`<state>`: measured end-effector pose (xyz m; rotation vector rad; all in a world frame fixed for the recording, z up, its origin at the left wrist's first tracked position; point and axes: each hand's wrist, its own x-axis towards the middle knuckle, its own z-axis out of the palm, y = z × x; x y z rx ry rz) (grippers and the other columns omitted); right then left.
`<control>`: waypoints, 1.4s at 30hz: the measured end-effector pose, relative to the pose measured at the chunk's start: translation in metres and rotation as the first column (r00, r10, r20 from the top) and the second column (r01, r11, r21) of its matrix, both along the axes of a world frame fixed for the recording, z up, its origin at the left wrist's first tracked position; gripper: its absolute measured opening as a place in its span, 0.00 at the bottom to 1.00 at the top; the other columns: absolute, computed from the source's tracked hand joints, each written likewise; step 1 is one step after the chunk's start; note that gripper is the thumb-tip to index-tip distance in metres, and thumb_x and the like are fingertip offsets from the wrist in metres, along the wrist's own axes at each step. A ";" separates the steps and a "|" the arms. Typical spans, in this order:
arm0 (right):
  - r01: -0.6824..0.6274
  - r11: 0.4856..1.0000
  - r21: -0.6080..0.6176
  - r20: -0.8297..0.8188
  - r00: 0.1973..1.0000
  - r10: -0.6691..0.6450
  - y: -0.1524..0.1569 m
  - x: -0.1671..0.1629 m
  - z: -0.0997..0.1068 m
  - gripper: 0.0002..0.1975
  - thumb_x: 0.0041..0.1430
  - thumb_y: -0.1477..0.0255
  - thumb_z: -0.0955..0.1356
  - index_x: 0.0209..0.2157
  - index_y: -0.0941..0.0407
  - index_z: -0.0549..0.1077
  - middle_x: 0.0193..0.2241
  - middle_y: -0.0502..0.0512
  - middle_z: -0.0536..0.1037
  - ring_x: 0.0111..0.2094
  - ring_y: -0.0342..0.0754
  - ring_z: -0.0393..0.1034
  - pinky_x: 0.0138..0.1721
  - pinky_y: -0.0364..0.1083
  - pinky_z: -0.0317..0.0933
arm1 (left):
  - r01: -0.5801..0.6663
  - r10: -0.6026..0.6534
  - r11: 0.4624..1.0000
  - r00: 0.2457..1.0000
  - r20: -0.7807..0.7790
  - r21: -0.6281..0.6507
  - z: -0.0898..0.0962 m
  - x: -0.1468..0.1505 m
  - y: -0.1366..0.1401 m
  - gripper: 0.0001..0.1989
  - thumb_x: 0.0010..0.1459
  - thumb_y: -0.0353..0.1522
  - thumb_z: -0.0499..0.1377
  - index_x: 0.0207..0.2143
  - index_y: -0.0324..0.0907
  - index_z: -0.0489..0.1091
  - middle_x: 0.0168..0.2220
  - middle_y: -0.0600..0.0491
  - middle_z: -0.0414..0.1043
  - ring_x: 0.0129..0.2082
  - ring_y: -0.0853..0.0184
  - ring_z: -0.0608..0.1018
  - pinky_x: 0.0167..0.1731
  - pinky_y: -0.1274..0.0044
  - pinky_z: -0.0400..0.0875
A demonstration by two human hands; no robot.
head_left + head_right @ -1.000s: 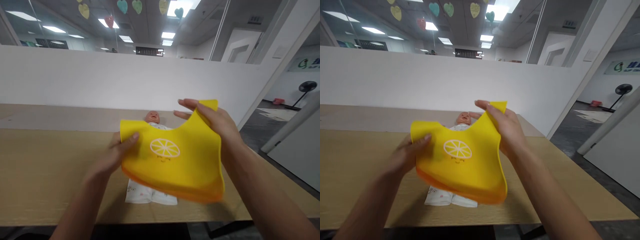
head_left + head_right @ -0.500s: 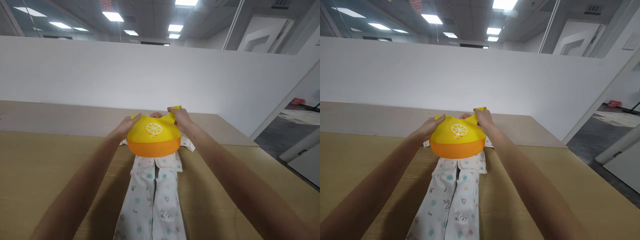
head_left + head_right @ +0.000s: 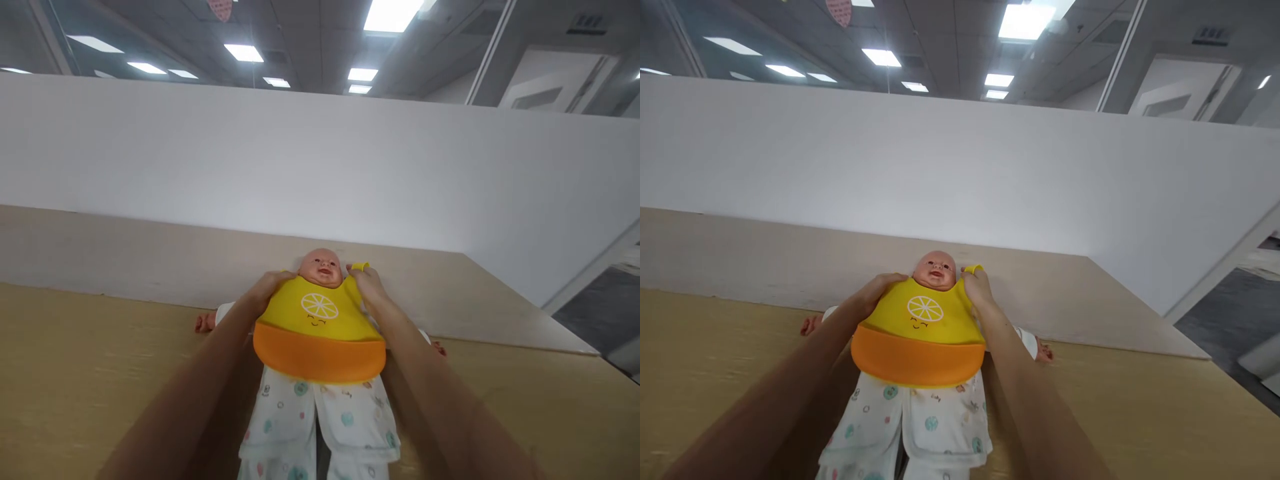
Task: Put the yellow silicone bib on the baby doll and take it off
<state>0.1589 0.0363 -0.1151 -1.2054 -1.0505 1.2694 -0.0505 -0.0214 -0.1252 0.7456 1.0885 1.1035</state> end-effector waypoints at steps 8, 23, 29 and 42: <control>-0.158 0.961 -0.226 -0.215 0.971 0.109 0.011 -0.001 -0.024 0.03 0.50 0.76 0.65 0.27 0.57 0.71 0.18 0.50 0.74 0.19 0.45 0.67 0.23 0.43 0.61 | 0.085 -0.071 0.991 0.989 0.129 -0.103 -0.017 -0.004 0.007 0.13 0.49 0.31 0.59 0.37 0.34 0.74 0.30 0.44 0.79 0.26 0.61 0.80 0.30 0.73 0.75; -0.377 0.848 -0.374 -0.265 0.919 0.292 0.007 -0.010 -0.023 0.08 0.53 0.76 0.63 0.29 0.59 0.74 0.20 0.57 0.77 0.25 0.50 0.74 0.34 0.47 0.70 | 0.019 -0.041 0.997 0.942 0.334 0.071 -0.030 -0.006 0.006 0.18 0.49 0.30 0.59 0.44 0.35 0.72 0.32 0.48 0.80 0.35 0.57 0.81 0.37 0.71 0.75; -0.439 0.848 -0.296 -0.181 0.898 0.401 0.005 -0.018 -0.018 0.05 0.51 0.75 0.67 0.27 0.60 0.76 0.19 0.55 0.77 0.26 0.50 0.74 0.34 0.48 0.70 | 0.042 -0.075 0.994 0.932 0.355 0.098 -0.026 0.000 0.006 0.22 0.52 0.29 0.58 0.51 0.37 0.70 0.38 0.45 0.80 0.39 0.56 0.81 0.44 0.68 0.74; -0.481 0.869 -0.111 -0.254 0.860 0.443 0.009 -0.019 -0.044 0.07 0.47 0.78 0.70 0.32 0.59 0.77 0.30 0.59 0.80 0.31 0.54 0.76 0.37 0.53 0.71 | 0.055 -0.056 0.998 0.963 0.265 0.010 -0.027 0.002 0.007 0.18 0.56 0.36 0.59 0.47 0.35 0.73 0.34 0.44 0.80 0.34 0.57 0.82 0.40 0.68 0.76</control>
